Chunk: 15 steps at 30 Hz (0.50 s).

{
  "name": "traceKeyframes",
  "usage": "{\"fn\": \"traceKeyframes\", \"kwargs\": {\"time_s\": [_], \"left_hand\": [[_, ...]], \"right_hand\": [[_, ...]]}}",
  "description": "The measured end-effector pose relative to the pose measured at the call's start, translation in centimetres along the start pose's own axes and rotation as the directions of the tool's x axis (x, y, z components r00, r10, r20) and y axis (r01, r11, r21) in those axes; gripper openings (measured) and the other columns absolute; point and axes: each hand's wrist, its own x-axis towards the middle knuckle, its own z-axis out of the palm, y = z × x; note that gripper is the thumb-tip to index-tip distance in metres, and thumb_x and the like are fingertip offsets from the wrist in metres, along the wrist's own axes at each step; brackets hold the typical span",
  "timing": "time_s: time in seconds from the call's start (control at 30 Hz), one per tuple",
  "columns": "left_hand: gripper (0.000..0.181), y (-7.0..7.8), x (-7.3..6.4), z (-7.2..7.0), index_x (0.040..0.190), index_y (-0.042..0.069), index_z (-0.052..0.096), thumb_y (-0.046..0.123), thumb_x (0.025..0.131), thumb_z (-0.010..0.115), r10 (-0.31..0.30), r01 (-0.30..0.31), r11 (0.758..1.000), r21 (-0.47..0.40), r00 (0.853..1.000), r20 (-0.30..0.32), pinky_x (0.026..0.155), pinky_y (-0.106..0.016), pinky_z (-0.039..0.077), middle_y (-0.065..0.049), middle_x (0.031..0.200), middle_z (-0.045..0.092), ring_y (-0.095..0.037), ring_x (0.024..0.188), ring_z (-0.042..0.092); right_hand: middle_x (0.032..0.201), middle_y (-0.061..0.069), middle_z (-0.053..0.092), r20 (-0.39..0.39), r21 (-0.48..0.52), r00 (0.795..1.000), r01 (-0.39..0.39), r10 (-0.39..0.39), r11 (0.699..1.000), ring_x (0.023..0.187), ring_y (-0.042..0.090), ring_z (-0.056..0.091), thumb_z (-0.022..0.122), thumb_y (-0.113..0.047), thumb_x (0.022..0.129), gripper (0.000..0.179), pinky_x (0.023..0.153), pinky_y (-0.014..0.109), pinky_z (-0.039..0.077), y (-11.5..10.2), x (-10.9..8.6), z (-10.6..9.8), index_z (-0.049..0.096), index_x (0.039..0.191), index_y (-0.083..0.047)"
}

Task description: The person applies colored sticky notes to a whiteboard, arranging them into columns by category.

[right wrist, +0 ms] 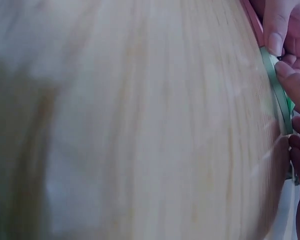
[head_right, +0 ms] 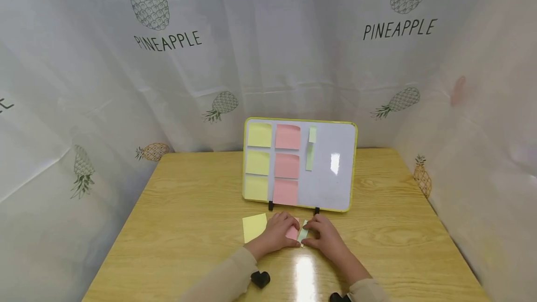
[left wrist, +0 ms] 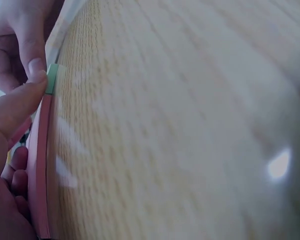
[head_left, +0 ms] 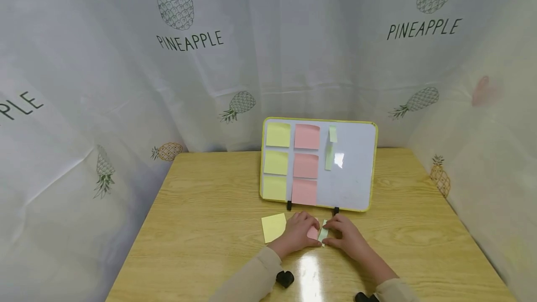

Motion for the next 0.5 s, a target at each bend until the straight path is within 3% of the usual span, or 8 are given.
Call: {"fn": "traceKeyframes", "kwargs": {"time_s": [0.3, 0.5], "left_hand": [[0.032, -0.13, -0.2, -0.26, 0.098, 0.03, 0.061, 0.049, 0.079, 0.078, 0.015, -0.015, 0.999, -0.035, 1.0, 0.003, 0.088, -0.031, 0.037, 0.012, 0.108, 0.048, -0.01, 0.101, 0.043], [0.031, -0.09, -0.36, -0.27, 0.098, 0.029, 0.062, 0.046, 0.079, 0.079, 0.029, -0.029, 0.999, -0.041, 0.999, -0.015, 0.088, -0.032, 0.038, 0.011, 0.107, 0.05, -0.01, 0.102, 0.045]], "right_hand": [[0.097, -0.005, 0.058, -0.045, -0.014, 0.998, -0.053, 0.052, 0.999, 0.091, 0.01, 0.054, 0.088, -0.014, 0.069, 0.029, 0.077, 0.033, 0.049, -0.21, -0.06, 0.34, 0.073, 0.094, -0.016], [0.099, -0.006, 0.059, -0.048, 0.008, 0.995, -0.088, 0.089, 0.996, 0.094, 0.013, 0.056, 0.086, -0.014, 0.074, 0.025, 0.08, 0.035, 0.049, -0.43, -0.22, 0.46, 0.073, 0.095, -0.018]]}}
